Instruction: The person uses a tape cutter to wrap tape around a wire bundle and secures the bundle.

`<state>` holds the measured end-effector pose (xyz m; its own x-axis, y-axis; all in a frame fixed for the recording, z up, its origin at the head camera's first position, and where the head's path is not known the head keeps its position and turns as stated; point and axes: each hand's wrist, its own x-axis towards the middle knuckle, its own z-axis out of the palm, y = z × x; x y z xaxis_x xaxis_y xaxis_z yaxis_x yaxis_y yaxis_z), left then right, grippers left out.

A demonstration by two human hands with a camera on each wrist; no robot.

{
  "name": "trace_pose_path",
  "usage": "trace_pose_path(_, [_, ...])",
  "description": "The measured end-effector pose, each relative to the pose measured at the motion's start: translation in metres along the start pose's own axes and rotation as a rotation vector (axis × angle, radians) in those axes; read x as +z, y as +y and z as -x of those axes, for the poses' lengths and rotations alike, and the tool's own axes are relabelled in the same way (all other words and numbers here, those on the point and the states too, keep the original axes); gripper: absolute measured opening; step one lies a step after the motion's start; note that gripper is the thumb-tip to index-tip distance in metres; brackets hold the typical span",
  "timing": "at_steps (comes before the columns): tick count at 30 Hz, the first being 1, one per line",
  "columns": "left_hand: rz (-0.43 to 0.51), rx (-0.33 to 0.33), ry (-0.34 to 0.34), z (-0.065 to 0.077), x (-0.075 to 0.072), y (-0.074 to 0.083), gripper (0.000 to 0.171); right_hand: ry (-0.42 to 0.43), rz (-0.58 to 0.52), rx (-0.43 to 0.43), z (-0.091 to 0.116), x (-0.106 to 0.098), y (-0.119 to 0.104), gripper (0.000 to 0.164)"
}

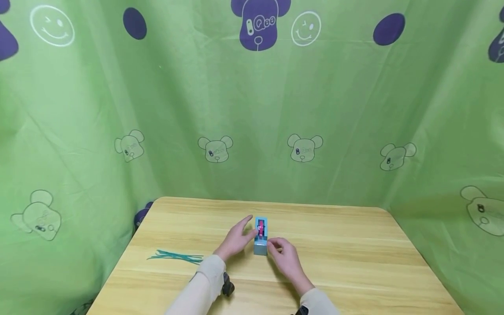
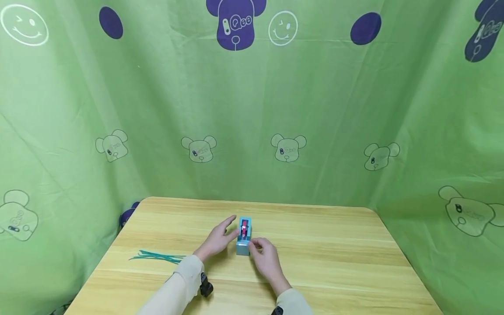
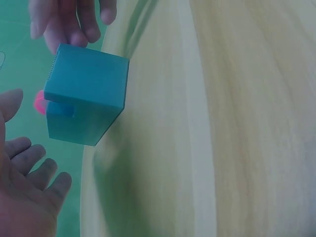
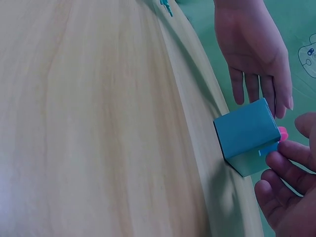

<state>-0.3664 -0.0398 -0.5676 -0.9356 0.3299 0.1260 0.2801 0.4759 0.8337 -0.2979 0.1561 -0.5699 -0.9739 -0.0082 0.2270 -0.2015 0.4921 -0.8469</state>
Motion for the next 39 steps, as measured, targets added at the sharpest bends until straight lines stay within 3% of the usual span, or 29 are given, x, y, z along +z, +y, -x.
trace_pose_path(8, [0.058,-0.038,-0.009,-0.001,0.002,0.003,0.067,-0.002,-0.006,-0.003,-0.001,0.004,-0.002,0.021])
trace_pose_path(22, [0.166,-0.012,-0.032,-0.006,0.006,-0.003,0.060,-0.008,-0.029,-0.005,-0.003,0.013,0.000,0.017])
trace_pose_path(30, [0.224,0.002,-0.042,-0.009,0.012,-0.006,0.058,-0.019,-0.094,0.069,-0.008,0.018,0.000,0.016])
trace_pose_path(39, [0.225,0.009,-0.036,-0.014,0.015,-0.009,0.057,-0.022,-0.139,0.111,-0.011,0.022,0.001,0.017])
